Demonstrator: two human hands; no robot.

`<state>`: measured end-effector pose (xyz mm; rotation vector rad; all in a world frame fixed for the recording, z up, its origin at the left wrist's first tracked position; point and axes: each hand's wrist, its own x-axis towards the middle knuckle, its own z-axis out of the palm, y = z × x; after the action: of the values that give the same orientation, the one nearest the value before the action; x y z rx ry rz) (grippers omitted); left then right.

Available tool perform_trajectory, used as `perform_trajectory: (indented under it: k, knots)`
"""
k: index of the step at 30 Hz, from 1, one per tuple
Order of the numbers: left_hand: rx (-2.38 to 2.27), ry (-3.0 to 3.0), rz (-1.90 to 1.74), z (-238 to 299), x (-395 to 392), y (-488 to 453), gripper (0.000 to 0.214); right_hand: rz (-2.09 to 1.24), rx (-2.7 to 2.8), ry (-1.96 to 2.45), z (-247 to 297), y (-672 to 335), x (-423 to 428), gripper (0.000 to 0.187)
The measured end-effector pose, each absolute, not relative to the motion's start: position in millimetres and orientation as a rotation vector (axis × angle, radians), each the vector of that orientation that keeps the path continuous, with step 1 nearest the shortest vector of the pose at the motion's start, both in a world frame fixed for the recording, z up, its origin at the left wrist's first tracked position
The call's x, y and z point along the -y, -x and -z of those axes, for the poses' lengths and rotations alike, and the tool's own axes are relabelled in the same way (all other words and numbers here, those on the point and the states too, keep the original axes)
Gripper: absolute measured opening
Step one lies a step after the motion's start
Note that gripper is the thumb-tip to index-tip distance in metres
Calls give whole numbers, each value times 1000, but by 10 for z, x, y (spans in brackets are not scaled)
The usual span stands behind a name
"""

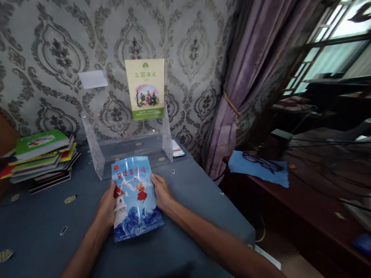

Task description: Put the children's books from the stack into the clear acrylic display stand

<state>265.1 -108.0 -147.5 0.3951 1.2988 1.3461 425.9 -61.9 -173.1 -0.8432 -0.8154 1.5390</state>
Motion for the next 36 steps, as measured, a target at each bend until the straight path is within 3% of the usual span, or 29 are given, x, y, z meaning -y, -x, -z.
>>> perform_trajectory:
  k: [4, 11, 17, 21, 27, 32, 36]
  knots:
    - [-1287, -299, -1354, 1426, 1086, -2830, 37, -1646, 791, 817, 1770, -4174, 674, 42]
    - [-1398, -518, -1464, 1227, 1196, -2813, 28, -1296, 1098, 884, 1646, -4495, 620, 35]
    - [-1243, -894, -1583, 1058, 1321, -2873, 73, -1036, 1435, 748, 1386, -4621, 687, 31]
    - [-1308, -1040, -1661, 1017, 1345, -2921, 75, -924, 1460, 736, 1309, -4631, 776, 28]
    - [-1283, -1024, -1578, 1066, 1242, -2910, 64, -1095, 1293, 772, 1379, -4608, 731, 24]
    - [-1260, -838, -1323, 1072, 1141, -2729, 55, -1421, 1133, 705, 1434, -4556, 685, 40]
    - [-1283, -880, -1133, 1084, 1072, -2590, 53, -1494, 1064, 763, 1539, -4522, 615, 47]
